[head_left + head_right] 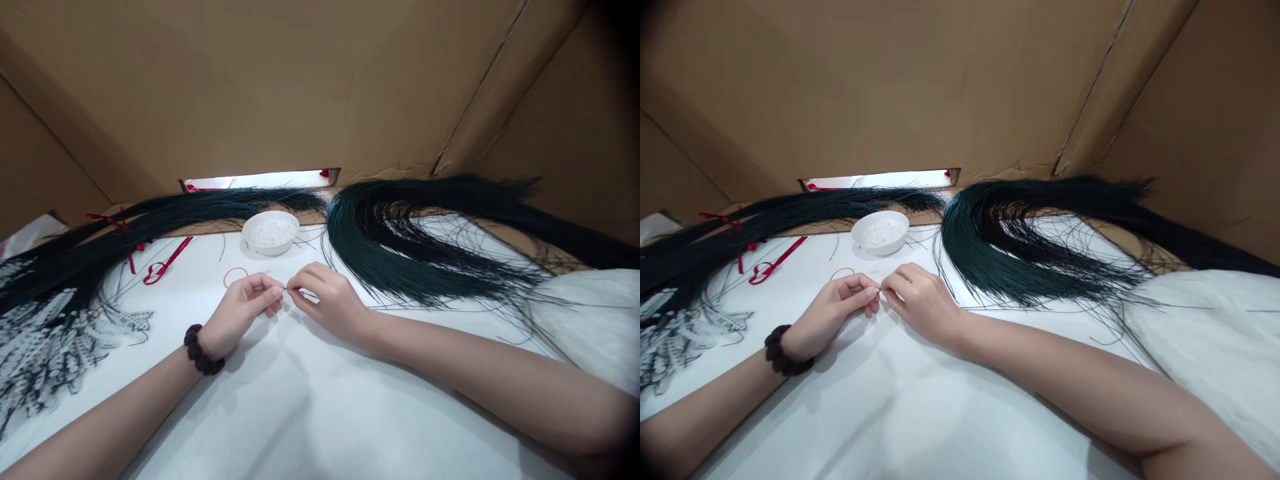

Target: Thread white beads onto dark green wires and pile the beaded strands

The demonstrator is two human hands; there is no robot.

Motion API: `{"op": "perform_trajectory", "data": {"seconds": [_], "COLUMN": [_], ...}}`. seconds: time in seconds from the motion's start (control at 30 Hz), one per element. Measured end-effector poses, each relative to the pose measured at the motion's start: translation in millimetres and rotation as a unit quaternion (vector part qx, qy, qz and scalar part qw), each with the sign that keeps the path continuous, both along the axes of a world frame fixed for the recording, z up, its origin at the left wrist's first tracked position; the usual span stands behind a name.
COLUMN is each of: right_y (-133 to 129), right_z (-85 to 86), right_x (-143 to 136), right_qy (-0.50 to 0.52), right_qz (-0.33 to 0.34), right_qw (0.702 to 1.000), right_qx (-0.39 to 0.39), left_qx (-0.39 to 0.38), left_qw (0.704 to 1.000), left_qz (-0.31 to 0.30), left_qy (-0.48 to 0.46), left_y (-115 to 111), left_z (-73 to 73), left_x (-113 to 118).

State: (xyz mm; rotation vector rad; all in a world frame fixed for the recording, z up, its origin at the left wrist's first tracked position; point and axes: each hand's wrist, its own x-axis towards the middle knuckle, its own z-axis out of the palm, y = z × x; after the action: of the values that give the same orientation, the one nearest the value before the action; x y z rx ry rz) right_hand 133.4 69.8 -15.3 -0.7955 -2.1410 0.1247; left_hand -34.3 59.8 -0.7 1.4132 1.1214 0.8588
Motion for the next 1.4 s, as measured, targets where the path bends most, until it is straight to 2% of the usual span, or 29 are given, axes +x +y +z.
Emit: {"op": "perform_trajectory", "data": {"seconds": [0.37,0.8,1.4], "right_y": [-2.4,-3.0,-3.5], "right_z": [3.2,4.6,4.9], "right_x": [-0.7,-0.3,-1.1], "right_qy": [-0.001,0.019,0.026], "right_qz": [-0.004,0.009,0.022], "right_qw": [1.000,0.999,0.998], "right_qx": [-0.020,-0.047,-0.053], "left_qx": [0.052,0.130,0.078], "left_qw": [0.997,0.983,0.994], "left_qz": [0.046,0.046,0.046], "left_qy": [0.046,0.119,0.064], "left_y": [-7.4,-10.5,-9.3], "left_z": [1.7,-1.2,-0.9], "left_x": [4.8,2.4,3.8]}}
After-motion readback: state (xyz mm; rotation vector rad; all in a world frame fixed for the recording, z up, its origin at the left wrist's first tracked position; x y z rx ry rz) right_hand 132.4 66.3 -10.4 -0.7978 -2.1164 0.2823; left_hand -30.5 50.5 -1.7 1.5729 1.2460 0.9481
